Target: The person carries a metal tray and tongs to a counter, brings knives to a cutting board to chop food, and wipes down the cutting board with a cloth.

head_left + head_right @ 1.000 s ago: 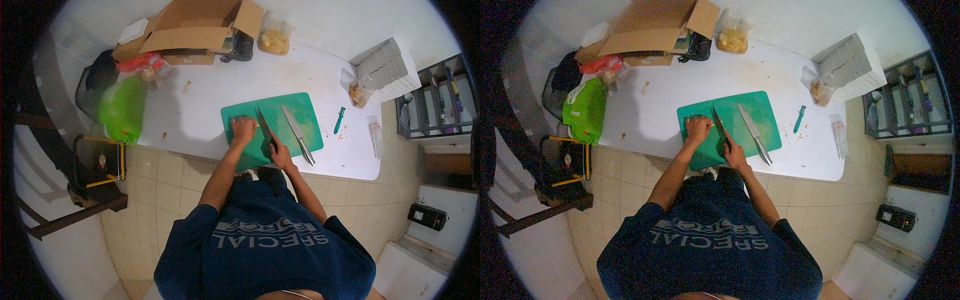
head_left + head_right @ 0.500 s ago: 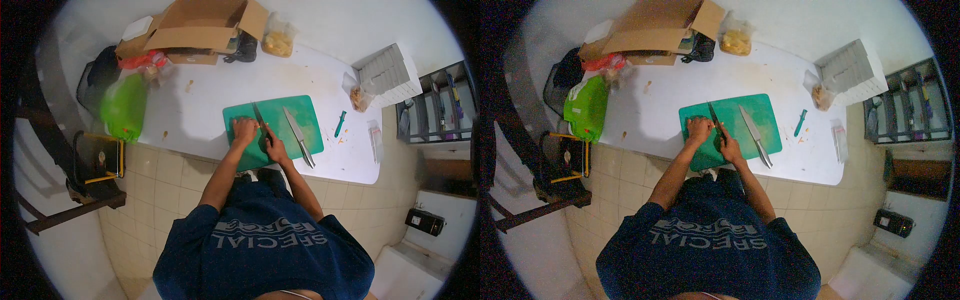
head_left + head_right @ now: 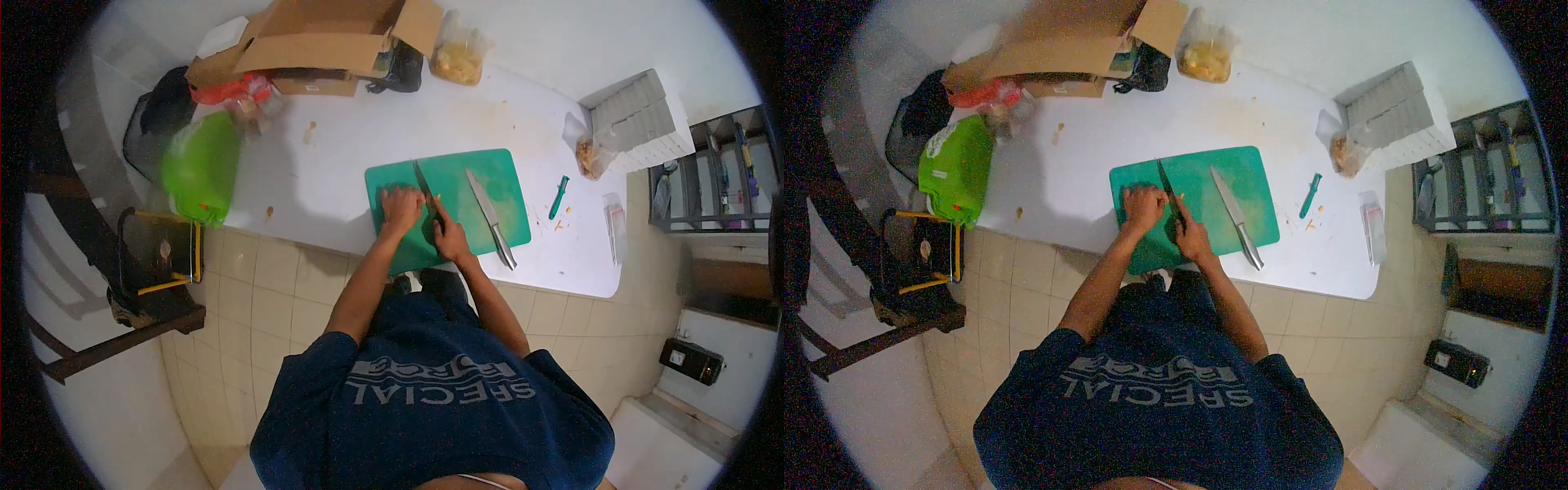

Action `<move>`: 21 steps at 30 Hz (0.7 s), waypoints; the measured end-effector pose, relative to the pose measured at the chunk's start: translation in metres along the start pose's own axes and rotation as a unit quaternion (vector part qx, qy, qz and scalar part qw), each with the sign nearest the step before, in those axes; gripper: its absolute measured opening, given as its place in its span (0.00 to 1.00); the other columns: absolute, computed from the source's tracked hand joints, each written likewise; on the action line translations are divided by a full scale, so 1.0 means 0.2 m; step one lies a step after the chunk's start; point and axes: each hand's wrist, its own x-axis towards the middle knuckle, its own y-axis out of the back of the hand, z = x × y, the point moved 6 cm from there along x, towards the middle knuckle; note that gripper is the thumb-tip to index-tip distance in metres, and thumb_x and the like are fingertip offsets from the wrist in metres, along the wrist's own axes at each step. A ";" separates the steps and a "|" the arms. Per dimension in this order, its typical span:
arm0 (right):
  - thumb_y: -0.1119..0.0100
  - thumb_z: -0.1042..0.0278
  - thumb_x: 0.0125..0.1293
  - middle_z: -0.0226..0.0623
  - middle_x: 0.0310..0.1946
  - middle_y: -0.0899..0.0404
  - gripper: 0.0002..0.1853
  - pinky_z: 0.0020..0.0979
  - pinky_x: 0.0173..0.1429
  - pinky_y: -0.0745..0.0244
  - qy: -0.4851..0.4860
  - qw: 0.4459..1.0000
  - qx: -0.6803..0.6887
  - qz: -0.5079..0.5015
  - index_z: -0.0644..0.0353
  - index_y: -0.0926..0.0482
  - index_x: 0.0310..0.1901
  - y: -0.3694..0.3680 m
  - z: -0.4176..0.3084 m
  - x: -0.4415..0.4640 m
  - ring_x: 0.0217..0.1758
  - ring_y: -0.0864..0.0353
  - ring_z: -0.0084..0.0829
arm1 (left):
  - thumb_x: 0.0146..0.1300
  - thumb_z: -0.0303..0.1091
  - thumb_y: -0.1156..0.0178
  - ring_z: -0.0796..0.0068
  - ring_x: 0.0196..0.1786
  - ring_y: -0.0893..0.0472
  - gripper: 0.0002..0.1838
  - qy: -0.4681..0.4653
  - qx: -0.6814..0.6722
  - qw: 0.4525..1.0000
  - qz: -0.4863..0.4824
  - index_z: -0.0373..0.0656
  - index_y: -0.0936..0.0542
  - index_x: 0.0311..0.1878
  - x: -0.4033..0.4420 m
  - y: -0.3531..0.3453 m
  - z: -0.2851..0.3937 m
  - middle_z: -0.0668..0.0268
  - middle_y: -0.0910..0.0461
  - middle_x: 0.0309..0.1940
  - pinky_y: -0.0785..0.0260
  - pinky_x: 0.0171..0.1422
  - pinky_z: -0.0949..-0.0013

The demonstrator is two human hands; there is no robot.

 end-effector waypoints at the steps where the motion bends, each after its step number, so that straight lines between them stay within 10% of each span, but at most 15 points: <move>1: 0.51 0.67 0.68 0.63 0.33 0.21 0.33 0.53 0.46 0.28 0.012 1.000 -0.003 0.010 0.40 0.45 0.74 0.00 0.00 0.00 0.39 0.21 0.63 | 0.55 0.36 0.37 0.61 0.41 0.21 0.03 0.002 -0.005 1.000 0.003 0.58 0.16 0.27 0.00 -0.01 -0.01 0.70 0.17 0.32 0.39 0.53 0.46; 21: 0.48 0.67 0.67 0.62 0.32 0.20 0.35 0.59 0.40 0.28 0.004 0.992 -0.126 -0.024 0.34 0.47 0.74 0.06 0.14 -0.43 0.32 0.21 0.62 | 0.54 0.36 0.36 0.61 0.43 0.20 0.03 0.010 -0.021 1.000 -0.016 0.59 0.14 0.29 -0.04 0.07 0.02 0.69 0.16 0.32 0.41 0.58 0.39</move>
